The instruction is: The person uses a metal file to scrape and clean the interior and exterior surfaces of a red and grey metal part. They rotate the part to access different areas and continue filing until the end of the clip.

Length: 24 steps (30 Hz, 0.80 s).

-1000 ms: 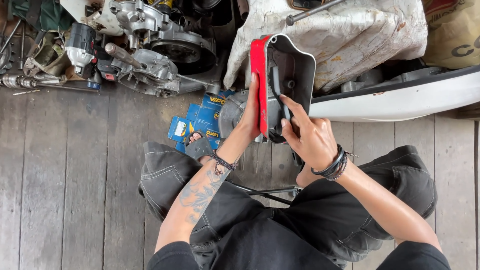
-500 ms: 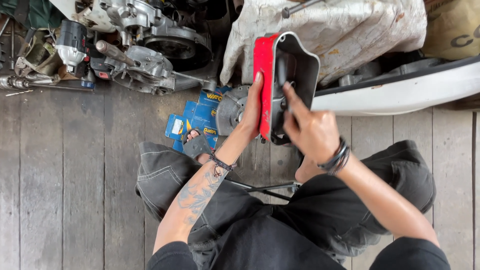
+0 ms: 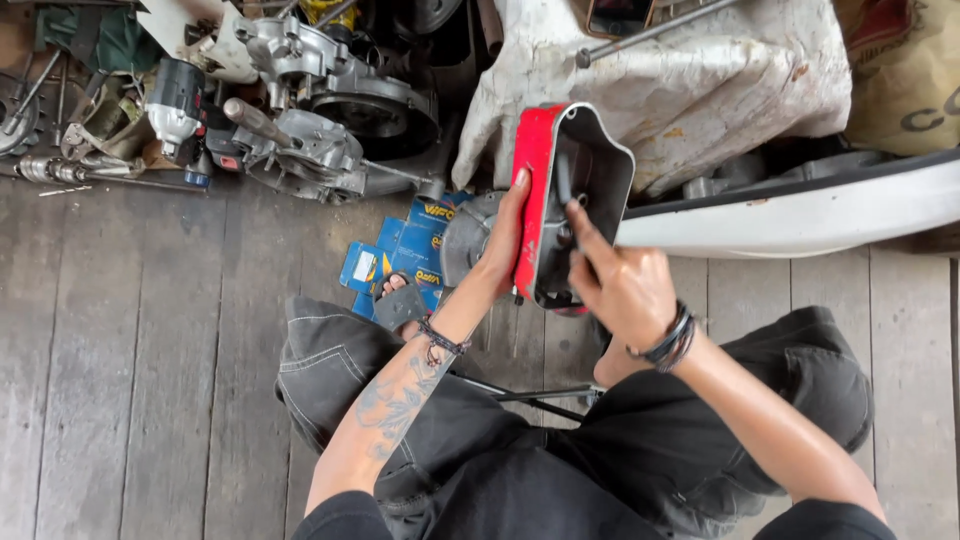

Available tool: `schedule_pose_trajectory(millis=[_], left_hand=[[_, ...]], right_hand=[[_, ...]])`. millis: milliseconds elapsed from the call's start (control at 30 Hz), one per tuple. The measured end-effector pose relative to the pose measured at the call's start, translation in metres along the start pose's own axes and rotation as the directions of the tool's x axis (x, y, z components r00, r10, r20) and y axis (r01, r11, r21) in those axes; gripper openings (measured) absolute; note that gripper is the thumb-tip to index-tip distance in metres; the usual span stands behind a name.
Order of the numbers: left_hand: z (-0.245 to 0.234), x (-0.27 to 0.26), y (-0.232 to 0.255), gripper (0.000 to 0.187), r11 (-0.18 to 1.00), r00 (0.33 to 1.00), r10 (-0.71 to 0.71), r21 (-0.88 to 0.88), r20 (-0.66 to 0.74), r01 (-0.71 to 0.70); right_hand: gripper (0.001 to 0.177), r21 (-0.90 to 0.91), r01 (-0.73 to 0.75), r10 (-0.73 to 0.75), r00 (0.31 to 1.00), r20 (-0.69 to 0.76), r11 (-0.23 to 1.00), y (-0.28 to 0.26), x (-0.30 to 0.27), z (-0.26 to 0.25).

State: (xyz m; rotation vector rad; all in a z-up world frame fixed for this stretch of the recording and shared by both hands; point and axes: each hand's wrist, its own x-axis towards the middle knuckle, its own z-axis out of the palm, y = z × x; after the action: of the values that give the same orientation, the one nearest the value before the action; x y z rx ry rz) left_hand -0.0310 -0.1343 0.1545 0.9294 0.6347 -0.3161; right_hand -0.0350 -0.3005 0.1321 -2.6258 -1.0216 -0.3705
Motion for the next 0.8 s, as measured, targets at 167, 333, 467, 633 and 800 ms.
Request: schedule_pose_trajectory(millis=[167, 333, 467, 633, 800], left_hand=[[0.007, -0.024, 0.016, 0.112, 0.998, 0.997, -0.059, 0.01, 0.047, 0.058], [-0.007, 0.004, 0.005, 0.101, 0.998, 0.996, -0.051, -0.032, 0.067, 0.053], [-0.004, 0.004, -0.001, 0.096, 0.997, 0.994, -0.059, -0.047, 0.094, 0.064], [-0.018, 0.022, -0.012, 0.109, 0.995, 0.995, -0.083, -0.047, 0.056, 0.085], [-0.004, 0.0, -0.007, 0.104, 0.999, 0.997, -0.038, 0.02, 0.062, 0.037]], right_hand=[[0.054, 0.032, -0.005, 0.005, 1.0, 0.002, 0.999, 0.007, 0.009, -0.004], [0.05, 0.022, -0.005, 0.005, 1.0, 0.007, 1.0, 0.003, 0.006, 0.0], [0.057, -0.055, -0.038, 0.038, 0.999, 0.001, 0.998, 0.007, 0.006, -0.004], [0.048, 0.104, -0.037, 0.029, 0.996, 0.083, 0.994, -0.002, -0.004, -0.006], [0.059, 0.016, -0.066, 0.066, 0.998, -0.009, 0.998, 0.001, 0.003, -0.012]])
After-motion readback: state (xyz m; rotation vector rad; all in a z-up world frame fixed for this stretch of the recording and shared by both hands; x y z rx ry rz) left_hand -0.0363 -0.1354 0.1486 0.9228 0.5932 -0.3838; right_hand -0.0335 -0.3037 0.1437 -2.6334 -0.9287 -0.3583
